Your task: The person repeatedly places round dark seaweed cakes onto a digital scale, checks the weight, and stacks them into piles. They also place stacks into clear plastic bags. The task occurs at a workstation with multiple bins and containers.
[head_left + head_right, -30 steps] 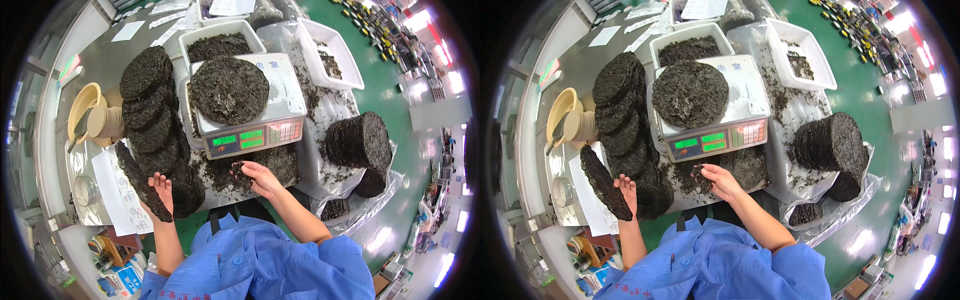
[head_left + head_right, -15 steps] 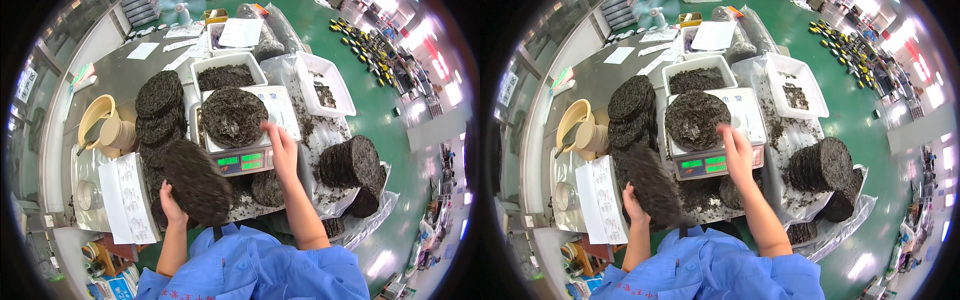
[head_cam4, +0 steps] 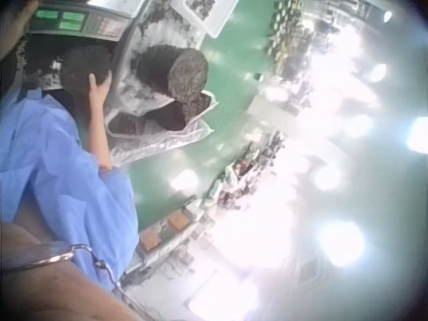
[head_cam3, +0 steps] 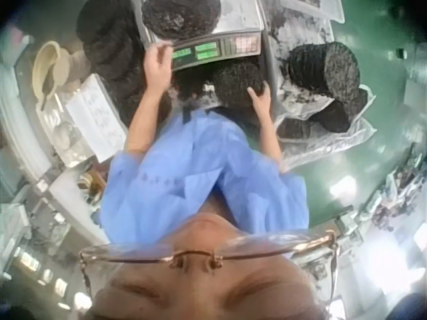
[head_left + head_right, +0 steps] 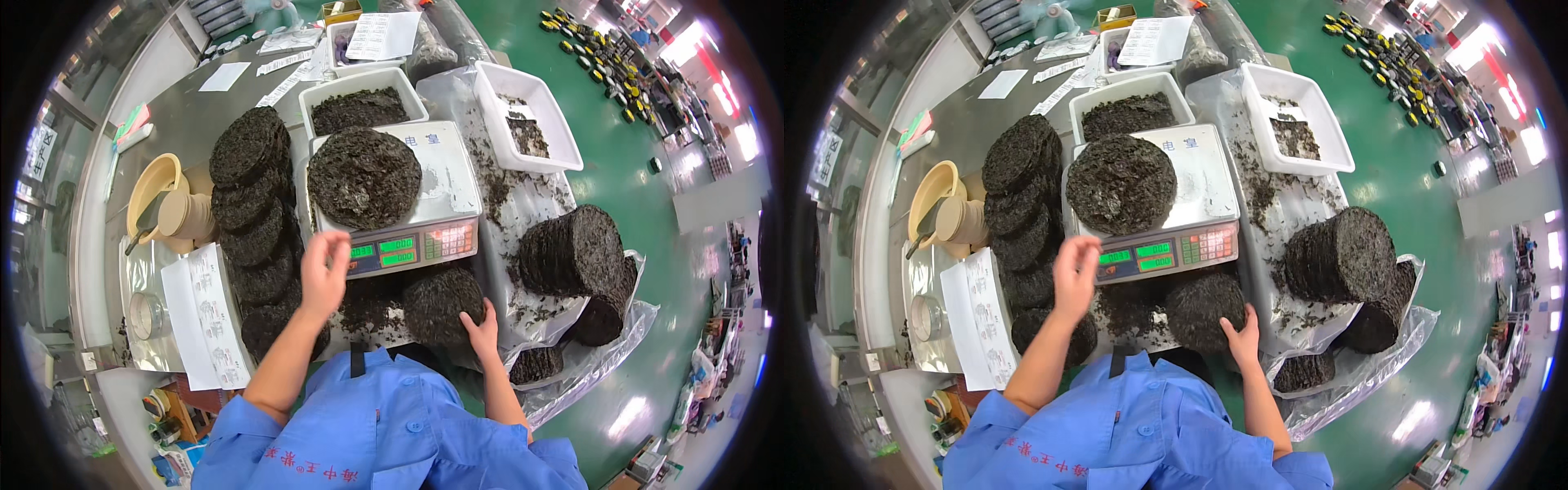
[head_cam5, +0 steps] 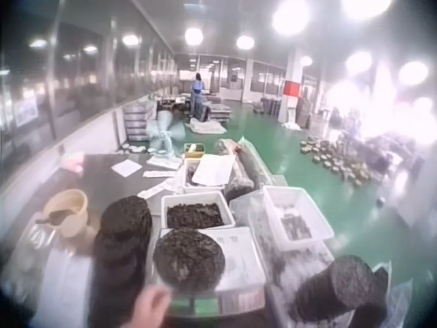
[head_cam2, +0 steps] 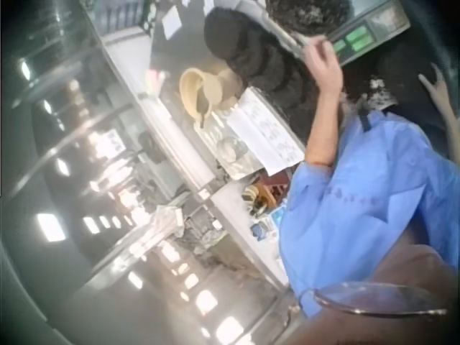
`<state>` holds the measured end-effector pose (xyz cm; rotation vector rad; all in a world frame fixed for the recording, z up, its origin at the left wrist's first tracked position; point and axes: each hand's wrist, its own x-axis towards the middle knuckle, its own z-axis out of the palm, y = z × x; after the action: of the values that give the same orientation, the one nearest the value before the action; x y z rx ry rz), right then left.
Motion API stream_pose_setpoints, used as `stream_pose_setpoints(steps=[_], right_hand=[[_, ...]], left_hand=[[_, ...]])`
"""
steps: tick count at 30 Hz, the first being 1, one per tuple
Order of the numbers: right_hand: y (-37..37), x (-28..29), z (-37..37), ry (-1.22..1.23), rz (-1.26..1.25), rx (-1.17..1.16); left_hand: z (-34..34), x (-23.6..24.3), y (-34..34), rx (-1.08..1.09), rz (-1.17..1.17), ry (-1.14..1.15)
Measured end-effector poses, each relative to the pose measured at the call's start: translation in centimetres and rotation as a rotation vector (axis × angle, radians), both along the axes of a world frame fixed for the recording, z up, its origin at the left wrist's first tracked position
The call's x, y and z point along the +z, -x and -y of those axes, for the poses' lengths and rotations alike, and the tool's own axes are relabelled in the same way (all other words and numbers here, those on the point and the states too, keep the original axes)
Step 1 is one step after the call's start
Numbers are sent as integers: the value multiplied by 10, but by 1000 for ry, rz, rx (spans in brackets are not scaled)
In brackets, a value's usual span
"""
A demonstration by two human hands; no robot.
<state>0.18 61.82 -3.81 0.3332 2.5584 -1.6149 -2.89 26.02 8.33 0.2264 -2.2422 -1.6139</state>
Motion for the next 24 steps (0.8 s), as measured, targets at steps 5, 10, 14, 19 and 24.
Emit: stream_pose_setpoints(steps=[5, 10, 14, 19, 24], right_hand=[[56, 70, 62, -190, -378, 180], [151, 139, 146, -1, -526, 365], [212, 122, 186, -159, -635, 448], [218, 115, 204, -387, -729, 506], [230, 114, 209, -512, -771, 667]], left_hand=[[31, 30, 52, 117, -114, 105], [40, 28, 78, 9, -128, 333], [35, 15, 83, -54, -113, 325], [41, -5, 79, -97, -124, 368], [43, -1, 79, -98, -99, 378]])
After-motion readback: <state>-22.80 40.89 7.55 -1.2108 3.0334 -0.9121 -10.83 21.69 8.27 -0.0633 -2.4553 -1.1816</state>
